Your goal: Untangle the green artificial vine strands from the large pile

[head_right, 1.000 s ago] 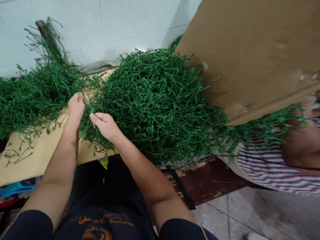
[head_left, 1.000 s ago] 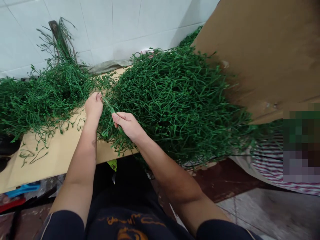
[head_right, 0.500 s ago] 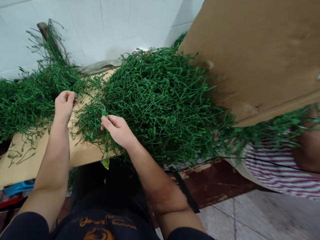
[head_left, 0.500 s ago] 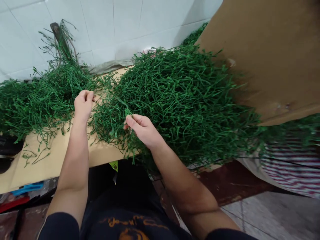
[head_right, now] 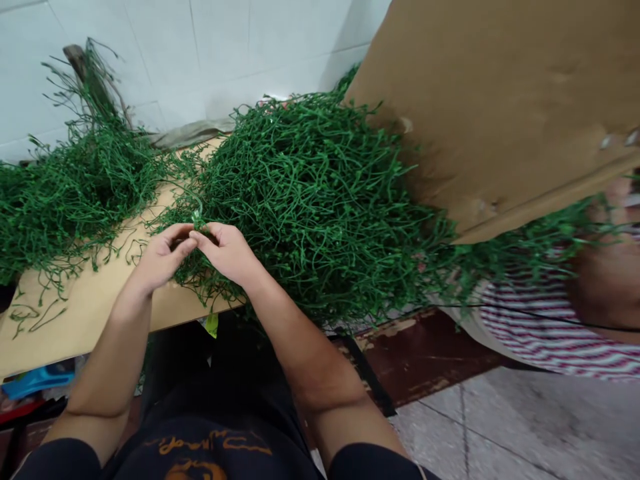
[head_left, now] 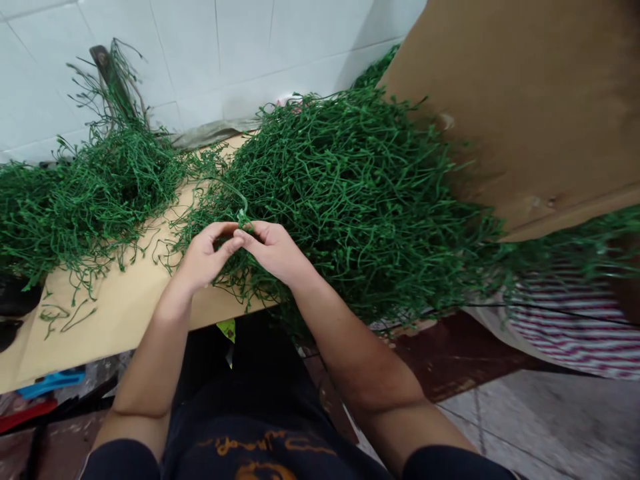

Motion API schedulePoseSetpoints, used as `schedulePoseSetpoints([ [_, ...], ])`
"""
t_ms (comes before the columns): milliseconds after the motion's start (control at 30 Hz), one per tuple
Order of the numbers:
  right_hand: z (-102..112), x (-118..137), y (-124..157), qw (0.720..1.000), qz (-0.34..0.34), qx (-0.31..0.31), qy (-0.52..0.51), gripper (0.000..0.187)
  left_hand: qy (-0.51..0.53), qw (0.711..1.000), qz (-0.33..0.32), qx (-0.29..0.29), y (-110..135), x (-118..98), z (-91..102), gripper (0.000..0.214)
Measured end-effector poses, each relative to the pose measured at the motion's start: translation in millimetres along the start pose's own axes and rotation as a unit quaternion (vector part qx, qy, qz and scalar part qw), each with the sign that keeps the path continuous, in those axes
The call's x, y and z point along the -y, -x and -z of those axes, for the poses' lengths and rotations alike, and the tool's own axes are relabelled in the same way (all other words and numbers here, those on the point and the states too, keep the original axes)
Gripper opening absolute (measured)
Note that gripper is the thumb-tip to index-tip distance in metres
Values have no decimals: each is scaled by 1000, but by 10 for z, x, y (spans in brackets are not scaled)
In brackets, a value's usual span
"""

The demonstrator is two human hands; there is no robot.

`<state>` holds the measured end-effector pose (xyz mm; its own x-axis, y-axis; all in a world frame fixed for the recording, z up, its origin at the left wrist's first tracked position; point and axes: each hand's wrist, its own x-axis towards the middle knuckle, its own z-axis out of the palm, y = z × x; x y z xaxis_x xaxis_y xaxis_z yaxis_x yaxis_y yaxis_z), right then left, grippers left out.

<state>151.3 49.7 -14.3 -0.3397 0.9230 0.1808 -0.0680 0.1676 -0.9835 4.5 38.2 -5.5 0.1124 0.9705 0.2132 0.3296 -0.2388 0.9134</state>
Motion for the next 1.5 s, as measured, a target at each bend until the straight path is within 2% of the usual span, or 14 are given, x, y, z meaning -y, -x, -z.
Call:
schedulePoseSetpoints([
  [100,16,-21,11,1000,-23,-8,-12,49,-22,1000,8,0,32,35,-66,19],
  [233,82,51,54,995,-73,-54,-48,54,-53,997,26,-39,29,66,-3,14],
  [300,87,122,53,993,-68,-72,-71,53,-59,997,19,-51,39,53,24,14],
  [433,45,221,-21,995,-52,-54,-68,47,-97,995,-11,5,79,19,16,15],
  [567,46,154,-149,996,-57,-37,-55,48,-103,994,-15,20,115,28,27,21],
  [667,78,47,-234,996,-38,-77,-38,49,-111,994,-9,21,137,42,61,29],
  [767,78,-4,-270,994,-14,-106,-9,53,-124,992,-8,12,149,46,72,29],
  [833,54,17,-252,996,-18,-89,-6,55,-128,992,-17,-5,151,49,64,27],
  [1033,1,132,-132,999,-41,22,-11,52,-114,991,-31,-62,155,109,48,26],
  [1233,18,87,-137,1000,2,-6,-22,48,-106,990,-46,-84,102,137,106,30],
  [1300,23,79,-143,1000,11,-7,-18,48,-65,996,-20,-65,64,110,139,41],
  [1367,19,75,-150,1000,7,-3,-4,47,-27,999,6,-15,18,73,153,50],
  [1433,8,69,-160,1000,-1,11,8,45,-9,999,6,42,-33,44,138,45],
  [1500,-4,63,-167,1000,-5,25,10,44,-6,997,-3,71,-85,35,108,33],
])
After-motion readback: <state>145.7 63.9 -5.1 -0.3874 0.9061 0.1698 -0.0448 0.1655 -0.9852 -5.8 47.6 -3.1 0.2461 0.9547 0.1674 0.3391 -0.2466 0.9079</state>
